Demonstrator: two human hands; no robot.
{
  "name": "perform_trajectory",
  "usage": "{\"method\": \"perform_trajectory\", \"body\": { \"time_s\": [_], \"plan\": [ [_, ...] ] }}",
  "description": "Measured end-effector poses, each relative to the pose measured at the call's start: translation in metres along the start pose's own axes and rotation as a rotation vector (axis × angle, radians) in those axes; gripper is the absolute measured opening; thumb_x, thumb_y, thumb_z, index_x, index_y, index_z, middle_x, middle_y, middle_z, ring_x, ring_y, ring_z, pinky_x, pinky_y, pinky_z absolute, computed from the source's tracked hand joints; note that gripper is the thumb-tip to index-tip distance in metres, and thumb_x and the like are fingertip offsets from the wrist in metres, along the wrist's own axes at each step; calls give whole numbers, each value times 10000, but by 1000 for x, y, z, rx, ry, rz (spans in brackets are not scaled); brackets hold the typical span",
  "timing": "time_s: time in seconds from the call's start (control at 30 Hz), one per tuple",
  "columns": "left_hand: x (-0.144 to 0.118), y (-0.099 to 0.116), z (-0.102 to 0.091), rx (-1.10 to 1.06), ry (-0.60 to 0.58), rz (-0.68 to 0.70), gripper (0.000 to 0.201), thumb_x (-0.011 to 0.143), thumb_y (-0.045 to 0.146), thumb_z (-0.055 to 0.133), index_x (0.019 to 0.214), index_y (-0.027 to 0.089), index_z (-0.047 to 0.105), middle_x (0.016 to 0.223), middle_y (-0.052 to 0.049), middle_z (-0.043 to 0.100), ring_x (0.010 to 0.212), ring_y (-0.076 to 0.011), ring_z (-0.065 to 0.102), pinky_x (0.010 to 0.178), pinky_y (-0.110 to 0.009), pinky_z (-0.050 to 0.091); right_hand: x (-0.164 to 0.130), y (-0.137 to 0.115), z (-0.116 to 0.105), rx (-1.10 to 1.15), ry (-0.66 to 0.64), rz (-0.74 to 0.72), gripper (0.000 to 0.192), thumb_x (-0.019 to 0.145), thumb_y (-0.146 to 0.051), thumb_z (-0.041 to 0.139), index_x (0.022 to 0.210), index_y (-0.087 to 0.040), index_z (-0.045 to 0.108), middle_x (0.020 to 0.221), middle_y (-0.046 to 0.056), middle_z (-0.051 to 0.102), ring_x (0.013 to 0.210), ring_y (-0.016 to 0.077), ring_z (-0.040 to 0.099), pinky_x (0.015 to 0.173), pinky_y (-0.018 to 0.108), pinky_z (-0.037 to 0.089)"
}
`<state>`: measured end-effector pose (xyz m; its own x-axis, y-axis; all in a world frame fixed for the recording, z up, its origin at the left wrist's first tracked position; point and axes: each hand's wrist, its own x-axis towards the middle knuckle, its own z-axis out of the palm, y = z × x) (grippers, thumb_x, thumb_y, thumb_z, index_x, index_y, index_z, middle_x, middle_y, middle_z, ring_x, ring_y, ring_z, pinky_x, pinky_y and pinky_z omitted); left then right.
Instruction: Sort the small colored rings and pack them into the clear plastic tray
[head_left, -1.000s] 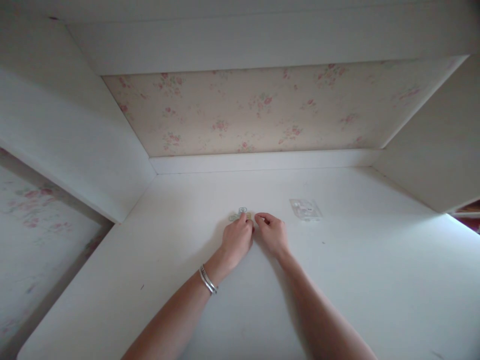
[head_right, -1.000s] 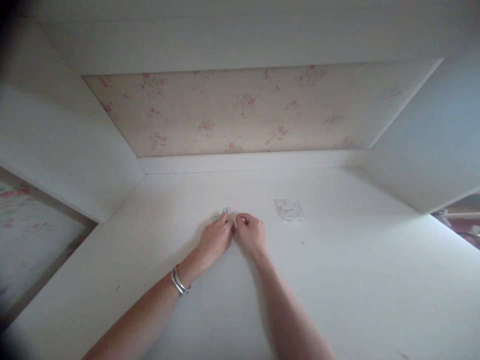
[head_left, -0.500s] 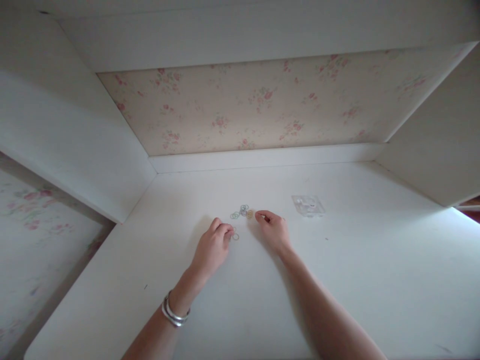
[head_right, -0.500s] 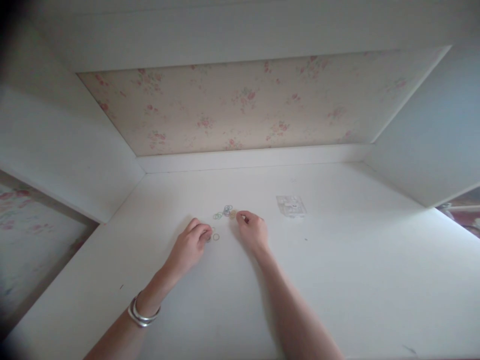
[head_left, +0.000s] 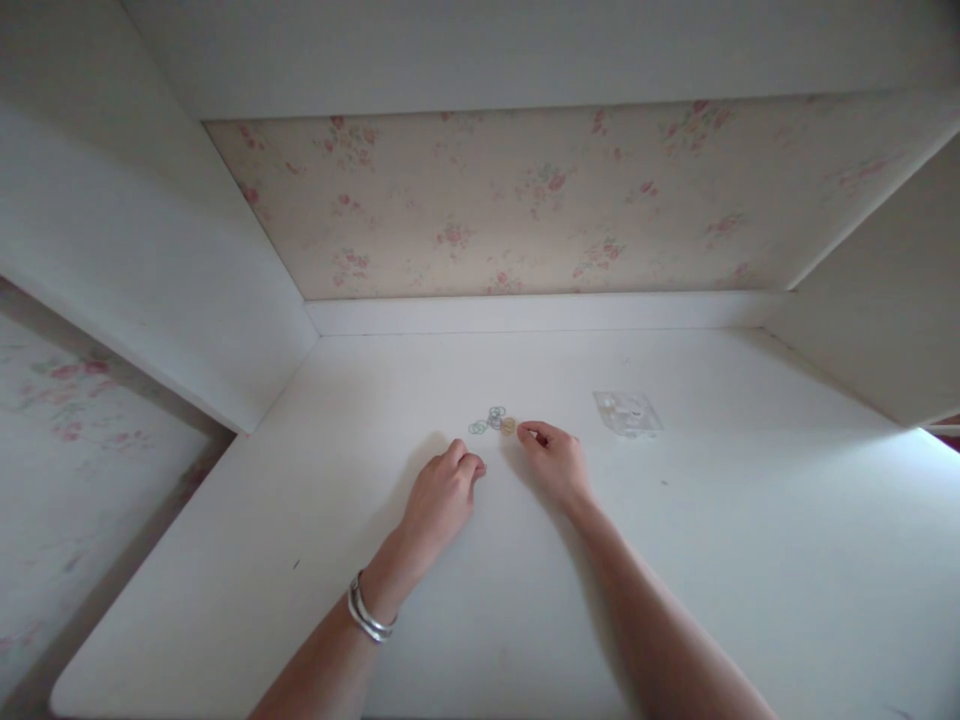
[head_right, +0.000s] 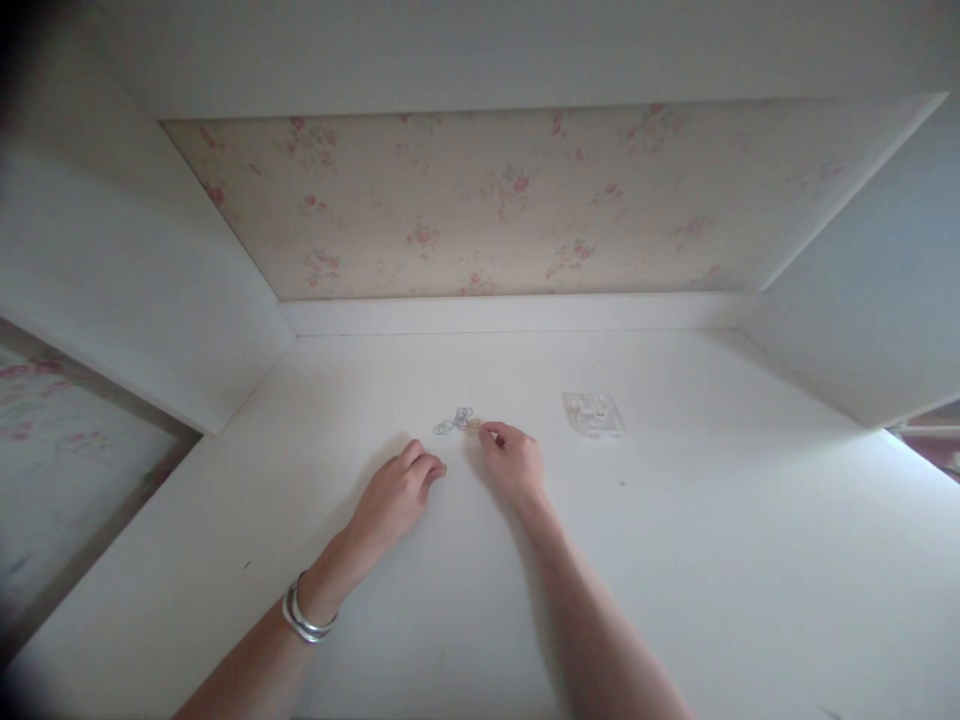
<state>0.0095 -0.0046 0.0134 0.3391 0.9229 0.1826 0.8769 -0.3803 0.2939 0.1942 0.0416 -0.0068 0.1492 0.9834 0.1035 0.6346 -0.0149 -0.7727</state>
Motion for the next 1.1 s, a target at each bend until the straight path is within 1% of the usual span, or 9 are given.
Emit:
{"method": "perform_trajectory", "body": {
  "time_s": [0.07, 0.13, 0.27, 0.33, 0.43, 0.63, 0.8, 0.97, 1.1],
  "plan": [
    [0, -2, -3, -41, 14, -5, 201, 923, 209, 436, 897, 210, 635, 884, -35, 556, 778, -154, 587, 744, -273, 458, 0, 0, 0, -19, -4, -10, 358, 820, -456, 460, 917, -238, 727, 673, 13, 651, 604, 145, 560, 555, 243, 355],
    [-1, -7, -7, -107, 64, -26, 202, 924, 222, 436, 890, 218, 635, 880, -30, 559, 772, -143, 583, 749, -261, 458, -2, 0, 0, -50, -5, -33, 326, 834, -421, 460, 930, -249, 719, 727, 12, 663, 633, 144, 572, 578, 244, 369],
    [1, -26, -15, -185, 226, -138, 178, 916, 245, 450, 907, 217, 625, 888, -26, 575, 777, -135, 581, 756, -249, 460, -9, -4, 1, -213, -28, -171, 299, 859, -322, 455, 1054, -299, 680, 880, 16, 660, 697, 141, 585, 613, 244, 376],
    [2, -37, -16, -192, 265, -184, 161, 900, 248, 473, 890, 214, 630, 883, -24, 583, 776, -138, 584, 754, -254, 459, -12, -6, 1, -316, -52, -227, 320, 867, -299, 452, 1114, -321, 654, 895, 19, 643, 682, 136, 582, 598, 245, 365],
    [5, -47, -11, -237, 269, -218, 140, 876, 233, 503, 858, 208, 639, 878, -21, 601, 806, -146, 590, 779, -266, 453, -15, -6, 0, -394, -75, -254, 307, 881, -298, 445, 1099, -326, 659, 888, 16, 626, 662, 130, 577, 582, 246, 351],
    [9, -50, 0, -368, 209, -233, 147, 851, 213, 513, 837, 194, 658, 842, -20, 621, 818, -151, 590, 780, -277, 453, -13, -4, 3, -362, -79, -253, 253, 886, -315, 461, 946, -282, 704, 868, 15, 612, 699, 127, 573, 583, 238, 334],
    [11, -50, 0, -415, 185, -263, 171, 853, 241, 504, 847, 189, 667, 867, -32, 638, 824, -163, 593, 783, -293, 459, -14, -5, 4, -414, -110, -292, 267, 913, -279, 420, 914, -250, 685, 869, 25, 601, 695, 126, 556, 594, 243, 324],
    [10, -50, -1, -434, 196, -256, 166, 851, 236, 507, 835, 196, 667, 857, -24, 640, 814, -156, 590, 785, -287, 453, -14, -2, 5, -494, -131, -332, 256, 937, -274, 400, 921, -228, 652, 897, 37, 596, 686, 136, 541, 625, 261, 332],
    [10, -50, 0, -429, 203, -259, 160, 847, 232, 511, 827, 191, 664, 832, -22, 631, 803, -153, 586, 771, -281, 450, -16, -1, 8, -426, -142, -407, 257, 953, -272, 383, 941, -201, 629, 899, 43, 589, 726, 146, 544, 673, 261, 352]
  ]
}}
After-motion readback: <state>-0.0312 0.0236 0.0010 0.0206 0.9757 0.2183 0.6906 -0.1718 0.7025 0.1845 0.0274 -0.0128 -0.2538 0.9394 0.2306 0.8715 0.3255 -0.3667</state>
